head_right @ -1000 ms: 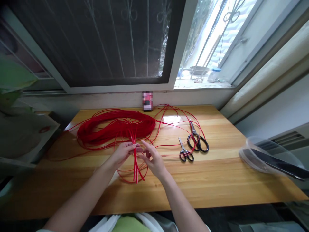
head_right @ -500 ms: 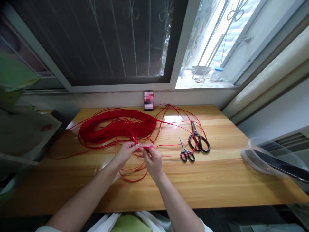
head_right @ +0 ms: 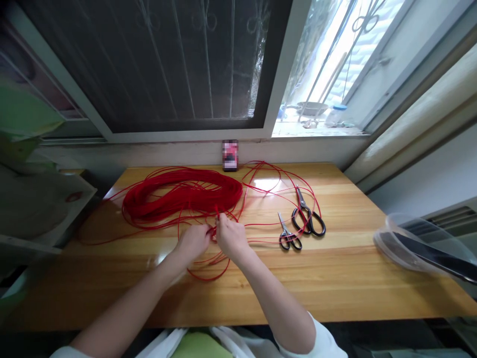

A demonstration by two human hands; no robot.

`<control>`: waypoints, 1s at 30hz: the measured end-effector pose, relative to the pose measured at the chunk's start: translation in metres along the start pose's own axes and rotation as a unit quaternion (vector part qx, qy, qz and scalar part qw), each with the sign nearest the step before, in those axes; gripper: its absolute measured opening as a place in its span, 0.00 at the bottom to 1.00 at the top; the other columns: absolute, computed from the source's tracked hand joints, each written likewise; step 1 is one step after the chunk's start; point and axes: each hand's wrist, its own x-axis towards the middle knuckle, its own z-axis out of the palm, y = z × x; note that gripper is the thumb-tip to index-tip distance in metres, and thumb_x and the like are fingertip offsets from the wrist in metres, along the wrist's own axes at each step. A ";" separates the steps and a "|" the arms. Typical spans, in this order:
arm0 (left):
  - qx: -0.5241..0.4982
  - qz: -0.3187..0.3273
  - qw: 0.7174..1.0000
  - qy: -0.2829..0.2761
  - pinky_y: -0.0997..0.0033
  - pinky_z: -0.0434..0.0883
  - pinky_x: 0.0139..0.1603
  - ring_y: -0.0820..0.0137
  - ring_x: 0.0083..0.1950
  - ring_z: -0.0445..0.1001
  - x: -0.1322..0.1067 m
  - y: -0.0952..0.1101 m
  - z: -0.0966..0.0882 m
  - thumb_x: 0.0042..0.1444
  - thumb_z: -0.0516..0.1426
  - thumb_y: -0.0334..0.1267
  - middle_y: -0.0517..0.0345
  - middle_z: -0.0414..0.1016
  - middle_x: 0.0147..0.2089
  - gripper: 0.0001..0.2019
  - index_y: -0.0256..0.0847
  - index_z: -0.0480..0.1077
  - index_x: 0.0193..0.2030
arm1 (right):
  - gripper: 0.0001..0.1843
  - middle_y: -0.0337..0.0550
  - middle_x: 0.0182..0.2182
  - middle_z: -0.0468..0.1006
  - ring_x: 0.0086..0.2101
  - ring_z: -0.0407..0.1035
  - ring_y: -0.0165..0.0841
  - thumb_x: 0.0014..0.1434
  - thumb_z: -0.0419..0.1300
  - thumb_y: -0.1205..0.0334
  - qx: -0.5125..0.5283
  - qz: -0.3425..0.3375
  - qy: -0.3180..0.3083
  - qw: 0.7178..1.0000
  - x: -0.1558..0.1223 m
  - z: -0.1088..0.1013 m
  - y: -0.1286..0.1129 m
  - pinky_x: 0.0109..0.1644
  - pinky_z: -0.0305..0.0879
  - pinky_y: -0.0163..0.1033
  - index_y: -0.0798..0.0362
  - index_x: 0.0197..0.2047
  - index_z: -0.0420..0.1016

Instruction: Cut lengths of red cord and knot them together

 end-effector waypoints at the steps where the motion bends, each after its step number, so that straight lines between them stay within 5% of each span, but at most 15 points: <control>1: 0.027 0.004 0.998 0.048 0.65 0.66 0.35 0.62 0.33 0.73 0.000 -0.001 0.003 0.55 0.46 0.33 0.47 0.76 0.31 0.13 0.36 0.71 0.35 | 0.12 0.50 0.33 0.76 0.30 0.71 0.35 0.62 0.41 0.65 -0.010 0.017 -0.016 1.000 0.001 -0.001 0.001 0.28 0.52 0.35 0.59 0.44 0.62; 5: 0.025 0.099 0.975 0.200 0.66 0.67 0.39 0.65 0.36 0.72 -0.001 -0.010 0.020 0.58 0.45 0.31 0.49 0.75 0.34 0.12 0.36 0.68 0.39 | 0.11 0.52 0.34 0.76 0.32 0.70 0.36 0.60 0.42 0.69 0.002 -0.001 -0.090 0.996 -0.002 -0.009 0.005 0.29 0.50 0.35 0.59 0.42 0.61; 11: -0.005 0.197 0.936 0.292 0.66 0.68 0.43 0.66 0.41 0.70 -0.002 -0.019 0.038 0.57 0.46 0.29 0.49 0.74 0.38 0.10 0.35 0.65 0.43 | 0.12 0.51 0.34 0.76 0.31 0.69 0.33 0.58 0.43 0.70 0.049 -0.036 -0.153 0.986 -0.005 -0.016 0.007 0.29 0.48 0.35 0.58 0.43 0.62; 19: -0.043 0.173 0.950 0.257 0.65 0.69 0.45 0.65 0.43 0.69 -0.003 -0.016 0.038 0.56 0.45 0.26 0.48 0.72 0.41 0.14 0.34 0.62 0.49 | 0.16 0.51 0.33 0.77 0.31 0.71 0.35 0.59 0.42 0.70 0.034 -0.083 -0.155 0.984 -0.005 -0.016 0.012 0.29 0.51 0.35 0.57 0.46 0.65; 24: -0.106 0.180 0.957 0.203 0.63 0.68 0.45 0.65 0.42 0.68 -0.004 -0.006 0.028 0.55 0.45 0.26 0.49 0.72 0.39 0.13 0.35 0.65 0.43 | 0.17 0.48 0.30 0.77 0.29 0.70 0.33 0.56 0.44 0.72 0.030 -0.106 -0.176 0.978 -0.008 -0.027 0.016 0.29 0.55 0.33 0.57 0.46 0.67; 30: -0.188 0.153 0.956 0.164 0.64 0.68 0.47 0.67 0.43 0.69 -0.004 0.000 0.023 0.55 0.46 0.26 0.51 0.73 0.41 0.12 0.36 0.66 0.42 | 0.18 0.43 0.26 0.75 0.19 0.67 0.26 0.56 0.42 0.72 0.070 -0.045 -0.258 0.962 -0.006 -0.039 0.017 0.21 0.56 0.28 0.55 0.44 0.68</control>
